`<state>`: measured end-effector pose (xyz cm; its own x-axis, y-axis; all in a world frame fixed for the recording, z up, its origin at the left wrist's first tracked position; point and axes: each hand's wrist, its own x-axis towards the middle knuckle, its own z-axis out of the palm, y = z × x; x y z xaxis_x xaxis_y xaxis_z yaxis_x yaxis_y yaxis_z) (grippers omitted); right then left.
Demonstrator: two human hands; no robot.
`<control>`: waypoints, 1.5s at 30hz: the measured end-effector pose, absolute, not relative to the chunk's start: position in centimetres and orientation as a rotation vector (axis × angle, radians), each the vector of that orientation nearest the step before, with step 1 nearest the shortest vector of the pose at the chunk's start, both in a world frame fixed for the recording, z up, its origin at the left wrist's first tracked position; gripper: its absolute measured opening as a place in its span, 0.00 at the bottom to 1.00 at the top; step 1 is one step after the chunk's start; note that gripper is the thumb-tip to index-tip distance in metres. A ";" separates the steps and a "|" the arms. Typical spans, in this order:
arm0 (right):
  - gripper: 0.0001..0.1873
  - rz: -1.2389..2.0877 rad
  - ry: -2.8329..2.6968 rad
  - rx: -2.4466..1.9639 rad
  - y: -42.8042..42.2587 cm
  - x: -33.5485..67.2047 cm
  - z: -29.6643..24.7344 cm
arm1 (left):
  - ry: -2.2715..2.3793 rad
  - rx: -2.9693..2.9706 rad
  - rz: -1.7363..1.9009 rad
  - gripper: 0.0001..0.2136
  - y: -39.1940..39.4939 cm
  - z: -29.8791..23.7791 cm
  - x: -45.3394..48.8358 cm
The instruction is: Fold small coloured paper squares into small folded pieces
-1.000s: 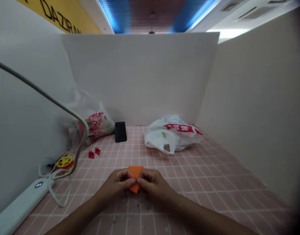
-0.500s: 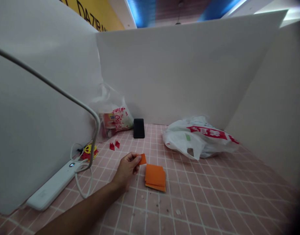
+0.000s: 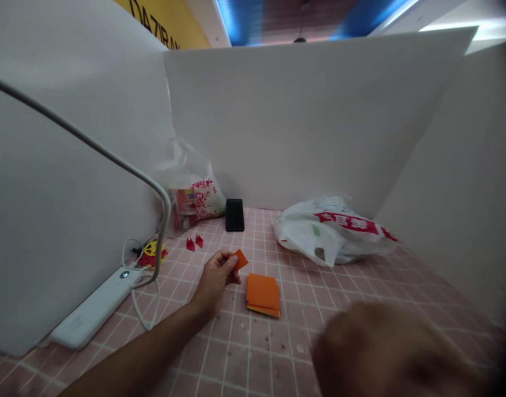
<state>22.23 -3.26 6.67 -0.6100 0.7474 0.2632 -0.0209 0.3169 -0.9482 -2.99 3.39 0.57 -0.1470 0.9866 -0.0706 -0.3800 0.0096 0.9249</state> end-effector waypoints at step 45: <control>0.14 1.331 -1.548 -1.019 2.5 13.9 -2.5 | 1.075 1.211 1.143 0.13 1.7 -0.8 -1.7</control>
<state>13.86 2.50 -2.48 -0.3226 0.9428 0.0837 0.0585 0.1081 -0.9924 -1.73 1.75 -0.82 0.1226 0.9924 -0.0040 -0.0652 0.0121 0.9978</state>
